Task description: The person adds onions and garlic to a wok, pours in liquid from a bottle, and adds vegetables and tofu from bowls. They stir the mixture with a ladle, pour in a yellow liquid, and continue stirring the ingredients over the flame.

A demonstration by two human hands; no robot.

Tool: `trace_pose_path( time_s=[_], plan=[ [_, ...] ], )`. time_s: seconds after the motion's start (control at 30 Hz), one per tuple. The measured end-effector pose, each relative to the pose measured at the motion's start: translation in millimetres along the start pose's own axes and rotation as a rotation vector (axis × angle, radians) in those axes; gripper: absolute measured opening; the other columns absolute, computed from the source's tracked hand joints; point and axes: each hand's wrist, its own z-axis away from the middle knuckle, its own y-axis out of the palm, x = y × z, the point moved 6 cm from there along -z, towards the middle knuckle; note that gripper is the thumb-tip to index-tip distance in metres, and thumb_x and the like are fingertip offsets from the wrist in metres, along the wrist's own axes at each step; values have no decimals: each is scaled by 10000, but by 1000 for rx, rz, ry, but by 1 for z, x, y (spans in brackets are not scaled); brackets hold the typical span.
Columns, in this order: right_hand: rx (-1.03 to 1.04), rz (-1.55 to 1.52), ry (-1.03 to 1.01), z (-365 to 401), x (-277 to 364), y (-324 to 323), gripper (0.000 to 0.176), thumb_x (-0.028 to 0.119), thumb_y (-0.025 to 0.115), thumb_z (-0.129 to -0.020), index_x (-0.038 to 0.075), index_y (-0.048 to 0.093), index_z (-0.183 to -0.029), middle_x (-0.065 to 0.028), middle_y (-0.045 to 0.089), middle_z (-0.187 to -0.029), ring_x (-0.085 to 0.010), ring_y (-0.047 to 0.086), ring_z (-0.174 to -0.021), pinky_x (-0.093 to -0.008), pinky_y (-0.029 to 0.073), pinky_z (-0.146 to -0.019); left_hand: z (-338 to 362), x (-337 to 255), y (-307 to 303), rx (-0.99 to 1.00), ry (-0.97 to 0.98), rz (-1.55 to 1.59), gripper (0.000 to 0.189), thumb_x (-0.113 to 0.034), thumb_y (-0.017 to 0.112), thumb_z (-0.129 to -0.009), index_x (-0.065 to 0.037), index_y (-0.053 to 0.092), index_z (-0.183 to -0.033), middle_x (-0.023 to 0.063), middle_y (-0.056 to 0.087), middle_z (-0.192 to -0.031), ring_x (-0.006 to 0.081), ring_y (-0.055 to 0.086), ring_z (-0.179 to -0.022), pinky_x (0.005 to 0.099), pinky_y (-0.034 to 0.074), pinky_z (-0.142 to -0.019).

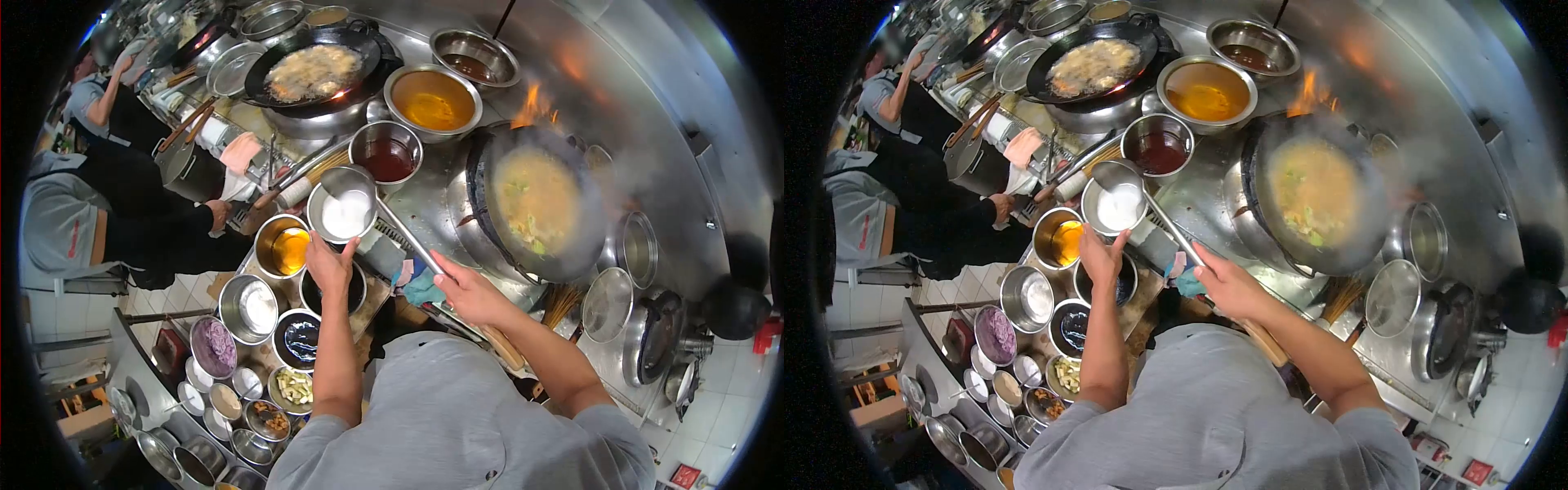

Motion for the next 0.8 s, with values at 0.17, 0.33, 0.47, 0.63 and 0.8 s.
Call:
trace_pose_path(
  time_s=[0.17, 0.33, 0.47, 0.63, 0.8],
  plan=[
    [-85, 139, -117, 5, 18, -3, 555, 260, 476, -1040, 28, 375, -1534, -267, 505, -1463, -430, 519, -1325, -402, 412, -1094, 0, 4, 3, 18, 6, -12, 1028, -523, 871, -691, 164, 485, -1351, 298, 635, -1100, 448, 594, -1024, 496, 460, -920],
    [-65, 136, -110, -3, 15, 8, 553, 247, 478, -1030, 29, 383, -1529, -267, 524, -1443, -435, 533, -1304, -412, 429, -1081, 0, 7, 5, 3, 28, 0, 1027, -532, 863, -698, 161, 486, -1354, 295, 633, -1115, 443, 593, -1033, 491, 459, -931],
    [-75, 130, -153, -22, -12, 23, 546, 249, 482, -1026, 41, 398, -1525, -265, 523, -1445, -423, 535, -1307, -414, 419, -1093, 1, 5, 3, 12, 3, 5, 1020, -527, 860, -705, 161, 486, -1357, 299, 628, -1134, 443, 590, -1053, 487, 455, -952],
    [-50, 104, -84, -26, -14, 26, 546, 257, 492, -1024, 55, 408, -1525, -258, 523, -1432, -399, 538, -1293, -402, 414, -1092, 2, 6, 3, -78, 82, 13, 920, -506, 864, -710, 140, 509, -1262, 268, 600, -1057, 427, 574, -982, 486, 445, -889],
    [43, 15, 192, -20, -1, 22, 543, 268, 512, -1038, 116, 399, -1547, -136, 694, -922, -240, 670, -717, -374, 567, -714, 1, 8, 6, -11, 26, 5, 1029, -553, 841, -716, 153, 478, -1371, 315, 611, -1196, 454, 580, -1106, 491, 445, -990]
  ],
)
